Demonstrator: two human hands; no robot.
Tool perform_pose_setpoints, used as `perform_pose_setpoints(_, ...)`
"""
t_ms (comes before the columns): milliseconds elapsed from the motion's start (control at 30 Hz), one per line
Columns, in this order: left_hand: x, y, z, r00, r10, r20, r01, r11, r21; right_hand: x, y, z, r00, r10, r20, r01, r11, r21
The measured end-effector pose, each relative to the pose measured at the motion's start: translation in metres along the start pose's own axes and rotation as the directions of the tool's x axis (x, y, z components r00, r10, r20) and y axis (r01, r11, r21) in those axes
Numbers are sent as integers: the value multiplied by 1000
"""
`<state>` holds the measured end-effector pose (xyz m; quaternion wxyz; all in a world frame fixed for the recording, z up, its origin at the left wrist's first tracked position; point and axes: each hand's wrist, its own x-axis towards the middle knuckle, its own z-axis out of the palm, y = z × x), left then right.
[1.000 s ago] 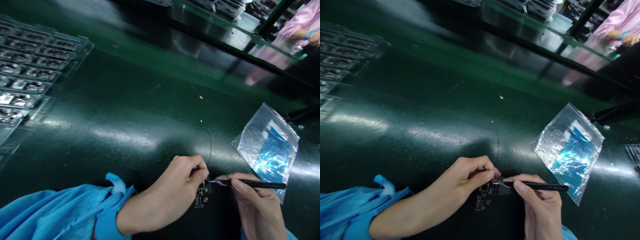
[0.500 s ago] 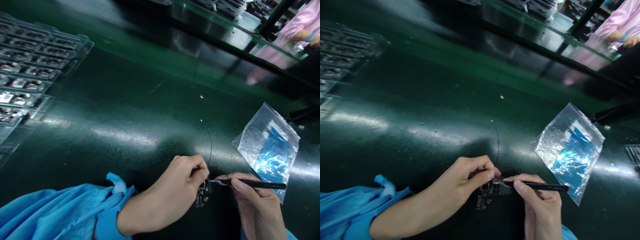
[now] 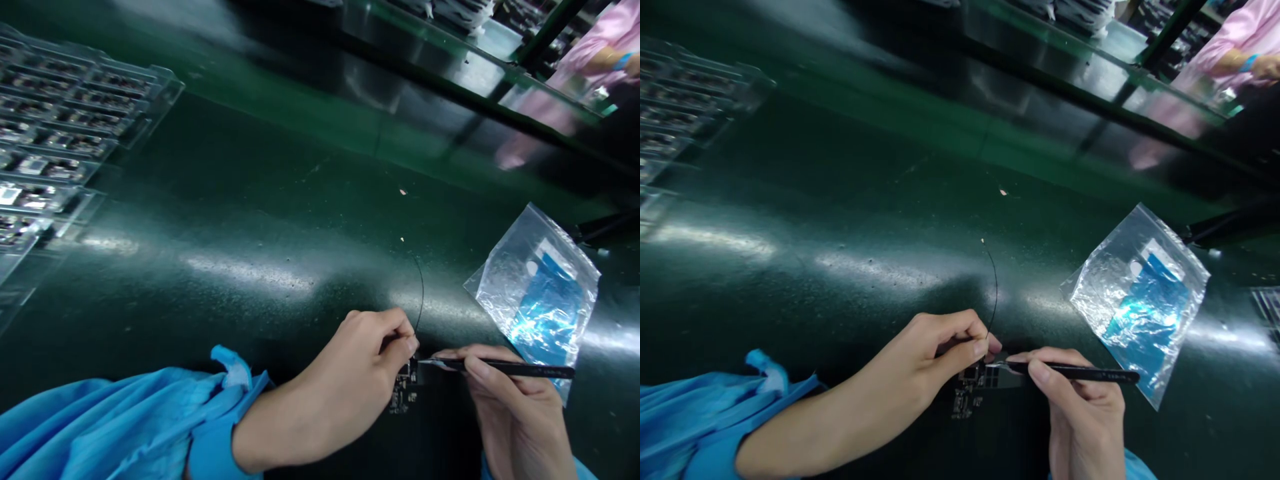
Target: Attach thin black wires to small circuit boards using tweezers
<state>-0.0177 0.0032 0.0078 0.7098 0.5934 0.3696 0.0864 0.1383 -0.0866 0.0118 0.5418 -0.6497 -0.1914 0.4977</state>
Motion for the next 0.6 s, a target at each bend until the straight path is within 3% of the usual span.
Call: perform_pose_setpoints(600, -2, 0, 0, 1000, -12, -2, 12, 1000, 0, 0, 0, 0, 999, -1, 40, 0, 1000, 23)
